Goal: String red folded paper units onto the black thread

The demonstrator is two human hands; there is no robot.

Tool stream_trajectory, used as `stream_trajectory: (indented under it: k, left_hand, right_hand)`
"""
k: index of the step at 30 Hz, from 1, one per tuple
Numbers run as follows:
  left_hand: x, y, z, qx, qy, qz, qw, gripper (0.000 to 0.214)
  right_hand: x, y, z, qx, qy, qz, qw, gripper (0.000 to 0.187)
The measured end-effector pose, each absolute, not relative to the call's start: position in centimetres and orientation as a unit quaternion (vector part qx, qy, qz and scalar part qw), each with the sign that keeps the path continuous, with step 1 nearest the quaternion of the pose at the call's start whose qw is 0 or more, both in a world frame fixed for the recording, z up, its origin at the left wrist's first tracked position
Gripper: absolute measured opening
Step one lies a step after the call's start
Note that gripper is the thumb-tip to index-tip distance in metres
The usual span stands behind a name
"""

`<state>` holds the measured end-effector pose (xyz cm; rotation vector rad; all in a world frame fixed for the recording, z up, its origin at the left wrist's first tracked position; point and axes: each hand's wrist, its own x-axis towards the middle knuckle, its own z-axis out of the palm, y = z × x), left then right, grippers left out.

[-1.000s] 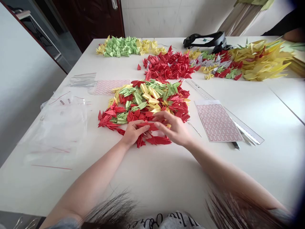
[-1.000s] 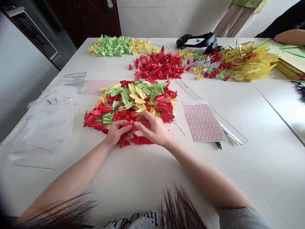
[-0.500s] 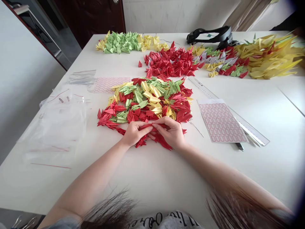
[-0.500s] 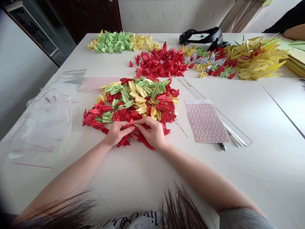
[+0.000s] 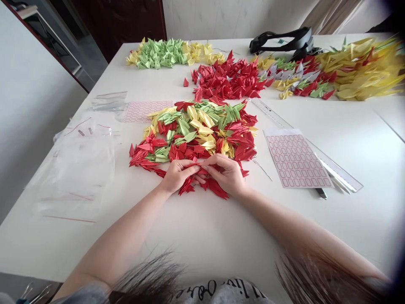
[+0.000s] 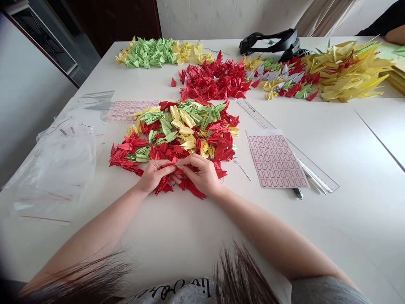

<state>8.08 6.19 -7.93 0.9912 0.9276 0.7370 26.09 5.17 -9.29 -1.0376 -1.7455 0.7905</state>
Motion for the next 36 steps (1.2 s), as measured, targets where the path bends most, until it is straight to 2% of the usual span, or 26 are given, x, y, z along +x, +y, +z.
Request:
stream_trajectory:
  k: [6, 13, 19, 25, 29, 36]
  left_hand:
    - [8.1, 6.0, -8.2, 0.46, 0.404, 0.342, 0.713, 0.041]
    - [7.6, 6.4, -8.8, 0.427, 0.406, 0.321, 0.742, 0.038]
    - [7.8, 6.2, -8.5, 0.443, 0.413, 0.342, 0.718, 0.048]
    - [8.1, 6.1, -8.4, 0.507, 0.417, 0.369, 0.658, 0.045]
    - [7.8, 6.1, -8.6, 0.552, 0.414, 0.379, 0.616, 0.042]
    - [7.7, 6.8, -8.6, 0.509, 0.401, 0.366, 0.668, 0.043]
  right_hand:
    - [26.1, 5.0, -9.1, -0.427, -0.716, 0.284, 0.474, 0.011]
    - [26.8, 5.5, -9.2, -0.393, -0.728, 0.347, 0.441, 0.014]
    - [26.6, 5.4, -9.1, -0.374, -0.732, 0.349, 0.451, 0.014]
    - [26.6, 5.8, -9.1, -0.41, -0.598, 0.535, 0.433, 0.032]
    - [26.9, 6.3, -9.1, -0.432, -0.532, 0.617, 0.387, 0.043]
    - [27.6, 6.8, -8.5, -0.446, -0.526, 0.647, 0.325, 0.042]
